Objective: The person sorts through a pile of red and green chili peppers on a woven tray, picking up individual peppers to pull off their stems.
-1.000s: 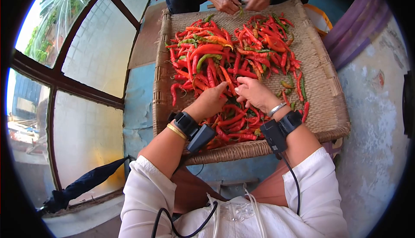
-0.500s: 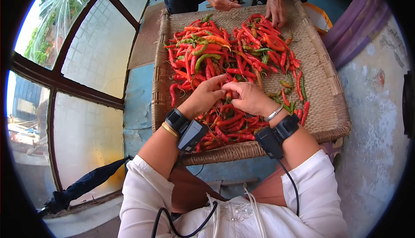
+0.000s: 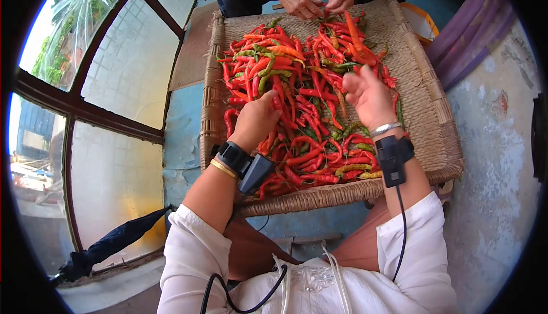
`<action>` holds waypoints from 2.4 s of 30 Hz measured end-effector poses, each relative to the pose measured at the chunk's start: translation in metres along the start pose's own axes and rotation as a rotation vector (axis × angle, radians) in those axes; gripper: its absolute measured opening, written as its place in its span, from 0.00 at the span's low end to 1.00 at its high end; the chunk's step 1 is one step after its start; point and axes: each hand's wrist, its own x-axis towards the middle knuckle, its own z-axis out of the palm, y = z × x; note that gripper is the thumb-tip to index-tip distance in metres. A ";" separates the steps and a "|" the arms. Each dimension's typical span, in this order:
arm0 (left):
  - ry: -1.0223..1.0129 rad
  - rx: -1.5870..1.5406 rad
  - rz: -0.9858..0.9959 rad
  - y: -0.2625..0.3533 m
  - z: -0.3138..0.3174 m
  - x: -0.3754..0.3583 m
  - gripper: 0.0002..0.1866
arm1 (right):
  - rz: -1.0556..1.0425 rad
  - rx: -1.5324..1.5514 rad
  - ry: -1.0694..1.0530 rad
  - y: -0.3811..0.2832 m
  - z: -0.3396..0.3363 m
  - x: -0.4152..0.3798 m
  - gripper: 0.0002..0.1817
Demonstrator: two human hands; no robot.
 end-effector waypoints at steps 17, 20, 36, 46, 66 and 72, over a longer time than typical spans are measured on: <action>-0.245 -0.310 0.104 0.028 -0.001 -0.009 0.11 | 0.106 -0.925 -0.387 0.039 0.025 -0.023 0.18; -0.297 -0.527 0.074 0.039 0.003 -0.012 0.13 | 0.112 -0.933 -0.519 0.037 0.026 -0.024 0.15; -0.206 -0.067 0.230 0.034 -0.002 -0.013 0.11 | -0.238 -1.043 -0.441 0.020 0.031 -0.033 0.14; -0.056 0.181 0.240 0.018 -0.010 -0.005 0.13 | -0.259 0.097 -0.037 -0.027 0.011 -0.012 0.11; -0.197 0.022 0.370 0.020 -0.001 -0.005 0.08 | 0.063 -1.097 -0.373 0.030 0.021 -0.021 0.18; -0.179 -0.048 0.357 0.026 -0.003 -0.006 0.07 | 0.069 -0.883 -0.406 0.020 0.015 -0.015 0.09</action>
